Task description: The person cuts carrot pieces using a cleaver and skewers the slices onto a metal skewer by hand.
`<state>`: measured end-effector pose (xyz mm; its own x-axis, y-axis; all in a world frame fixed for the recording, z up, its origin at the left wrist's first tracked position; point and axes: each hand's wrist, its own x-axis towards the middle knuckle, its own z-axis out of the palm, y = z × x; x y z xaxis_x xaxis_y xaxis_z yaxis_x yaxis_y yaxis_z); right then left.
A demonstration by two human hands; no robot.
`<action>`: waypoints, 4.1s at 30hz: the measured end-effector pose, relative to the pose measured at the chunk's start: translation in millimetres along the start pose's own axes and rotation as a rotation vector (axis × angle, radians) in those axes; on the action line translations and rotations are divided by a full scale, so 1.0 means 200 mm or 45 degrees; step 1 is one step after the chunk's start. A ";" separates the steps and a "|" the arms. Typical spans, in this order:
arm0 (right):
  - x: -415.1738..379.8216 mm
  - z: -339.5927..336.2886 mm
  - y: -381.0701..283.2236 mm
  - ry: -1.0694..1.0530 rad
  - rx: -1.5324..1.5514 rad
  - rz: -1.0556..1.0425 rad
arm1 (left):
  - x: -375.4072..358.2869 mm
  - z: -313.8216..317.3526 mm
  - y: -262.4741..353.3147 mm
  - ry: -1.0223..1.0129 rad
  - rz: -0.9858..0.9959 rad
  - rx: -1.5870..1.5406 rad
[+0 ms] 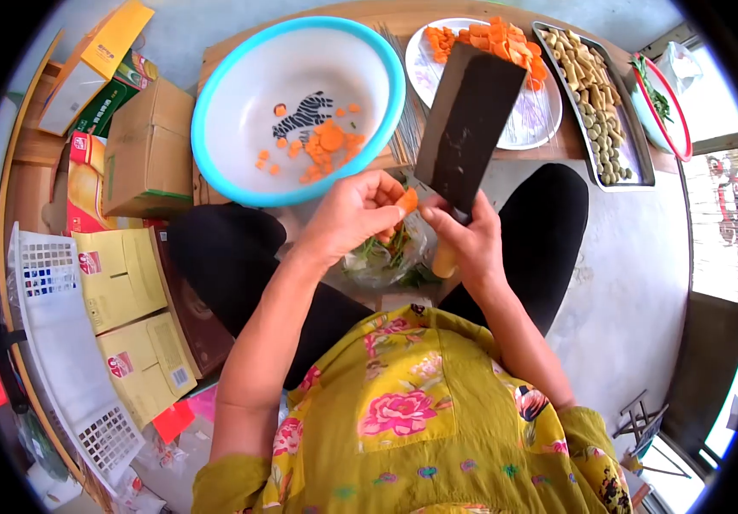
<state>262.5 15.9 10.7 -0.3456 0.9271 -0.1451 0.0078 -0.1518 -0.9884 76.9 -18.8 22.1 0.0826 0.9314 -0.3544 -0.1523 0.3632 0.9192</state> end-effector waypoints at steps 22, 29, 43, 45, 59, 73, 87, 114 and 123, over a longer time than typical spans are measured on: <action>-0.13 0.04 -0.02 -0.046 0.407 0.068 | -0.12 0.19 -0.22 0.069 0.194 -0.765; -0.15 0.03 -0.02 -0.030 0.348 -0.004 | -0.12 0.21 -0.20 0.077 0.174 -0.741; -0.14 -0.01 0.00 -0.107 0.278 -0.045 | -0.13 0.18 -0.15 0.152 0.223 -0.186; -0.13 -0.01 -0.01 -0.115 0.295 -0.053 | -0.15 0.19 -0.12 0.142 0.221 -0.208; -0.14 -0.03 0.00 -0.066 0.088 -0.170 | -0.14 0.16 -0.22 0.065 0.048 -0.768; -0.18 -0.12 -0.03 -0.014 -1.204 -1.122 | -0.20 0.13 -0.16 -0.106 0.243 -1.437; -0.17 -0.13 -0.03 -0.042 -1.309 -1.170 | -0.19 0.14 -0.14 -0.658 0.299 -1.813; -0.18 -0.19 0.09 0.007 -0.910 -0.712 | -0.15 0.09 -0.09 0.079 0.243 -1.234; -0.17 -0.15 0.03 0.018 -1.283 -1.151 | -0.15 0.10 -0.14 0.105 0.170 -1.308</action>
<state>301.6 -6.5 8.4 -0.5863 0.5724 0.5733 0.4653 0.8172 -0.3401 98.2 -57.1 10.2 -0.0583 0.9499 -0.3070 -0.9242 0.0649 0.3762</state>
